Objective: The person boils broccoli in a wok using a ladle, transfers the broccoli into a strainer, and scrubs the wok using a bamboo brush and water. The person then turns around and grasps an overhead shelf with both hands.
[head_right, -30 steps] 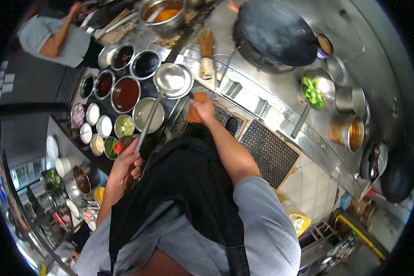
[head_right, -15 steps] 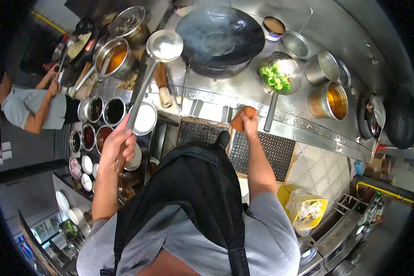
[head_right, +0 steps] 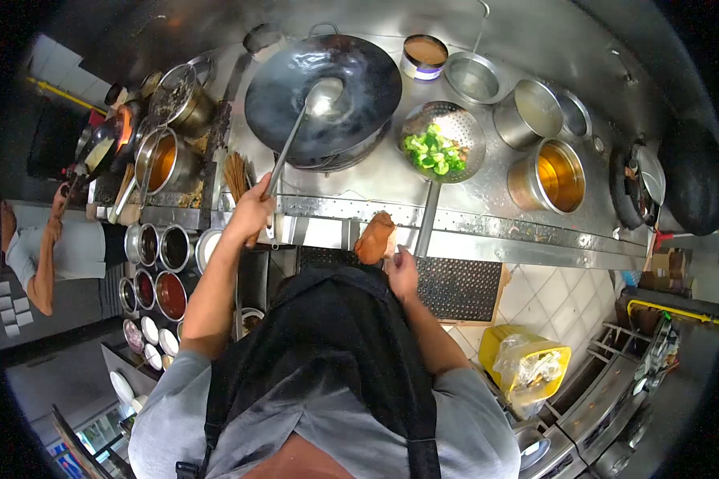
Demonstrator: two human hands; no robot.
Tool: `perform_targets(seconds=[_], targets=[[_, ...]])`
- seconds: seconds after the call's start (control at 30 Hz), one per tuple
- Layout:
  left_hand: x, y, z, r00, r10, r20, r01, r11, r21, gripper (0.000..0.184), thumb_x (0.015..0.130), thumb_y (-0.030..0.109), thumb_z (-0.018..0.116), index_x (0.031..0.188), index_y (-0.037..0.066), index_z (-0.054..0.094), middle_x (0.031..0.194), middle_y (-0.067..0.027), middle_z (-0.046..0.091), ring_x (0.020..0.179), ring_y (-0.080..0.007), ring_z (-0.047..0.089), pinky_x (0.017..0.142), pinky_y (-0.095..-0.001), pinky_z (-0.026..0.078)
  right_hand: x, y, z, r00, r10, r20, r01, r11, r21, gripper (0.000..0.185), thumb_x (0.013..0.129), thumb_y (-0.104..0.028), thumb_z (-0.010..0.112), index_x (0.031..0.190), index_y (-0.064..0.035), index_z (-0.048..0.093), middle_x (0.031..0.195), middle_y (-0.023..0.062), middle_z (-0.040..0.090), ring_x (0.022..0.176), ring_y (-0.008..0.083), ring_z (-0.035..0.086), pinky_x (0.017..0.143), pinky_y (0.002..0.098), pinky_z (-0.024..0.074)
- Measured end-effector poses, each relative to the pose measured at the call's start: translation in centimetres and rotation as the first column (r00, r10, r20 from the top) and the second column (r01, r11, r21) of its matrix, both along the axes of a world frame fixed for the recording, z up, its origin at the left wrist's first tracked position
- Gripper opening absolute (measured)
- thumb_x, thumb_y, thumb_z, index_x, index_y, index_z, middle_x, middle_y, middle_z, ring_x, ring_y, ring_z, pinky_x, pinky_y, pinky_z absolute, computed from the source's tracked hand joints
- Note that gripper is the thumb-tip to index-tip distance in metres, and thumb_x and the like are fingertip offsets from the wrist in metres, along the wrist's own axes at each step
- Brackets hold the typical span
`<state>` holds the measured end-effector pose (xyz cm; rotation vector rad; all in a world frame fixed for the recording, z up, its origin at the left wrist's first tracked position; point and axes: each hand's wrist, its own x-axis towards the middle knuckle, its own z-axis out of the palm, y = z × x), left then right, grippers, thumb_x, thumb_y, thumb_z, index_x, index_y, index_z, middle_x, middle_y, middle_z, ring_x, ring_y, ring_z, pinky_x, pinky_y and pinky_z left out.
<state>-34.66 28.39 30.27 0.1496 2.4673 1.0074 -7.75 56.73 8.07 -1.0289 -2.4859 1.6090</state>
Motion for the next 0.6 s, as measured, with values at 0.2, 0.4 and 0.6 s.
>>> perform_targets(seconds=[0.2,0.4,0.6], targets=[[0.6,-0.1,-1.9,0.984,-0.092,-0.15,0.07,0.986,-0.15,0.066,0.094,0.012,0.059,0.154,0.005,0.032,0.083,-0.0131,0.068,0.063,-0.023,0.063,0.062,-0.0371,0.052,4.7,7.9,-1.2,0.914,-0.34,0.22,0.403,0.711,-0.576,0.028,0.098,-0.028,0.059,0.115,-0.006,0.059,0.086,0.0076,0.068,0.073,0.015,0.065,0.058,0.0278,0.0532],[-1.6,-1.3,-2.4,0.998,-0.004,-0.067,0.004,1.0,0.003,0.064,0.094,0.014,0.059,0.153,0.005,0.035,0.085,-0.0211,0.069,0.053,-0.0228,0.061,0.053,-0.0359,0.051,-5.3,8.7,7.8,0.905,-0.404,0.136,0.28,0.324,-0.904,0.025,0.101,-0.029,0.055,0.116,-0.0094,0.056,0.087,0.0058,0.064,0.067,0.0167,0.06,0.058,0.0286,0.0521],[-2.2,-3.6,-0.5,0.992,-0.055,0.115,0.037,0.988,0.153,0.068,0.093,0.016,0.061,0.154,0.008,0.034,0.086,-0.0134,0.068,0.055,-0.0179,0.059,0.053,-0.0347,0.05,-7.6,6.0,10.0,0.854,-0.52,0.03,0.237,0.337,-0.911,0.02,0.096,-0.012,0.059,0.114,-0.0106,0.05,0.074,0.0023,0.055,0.057,0.0138,0.053,0.05,0.0293,0.0466]])
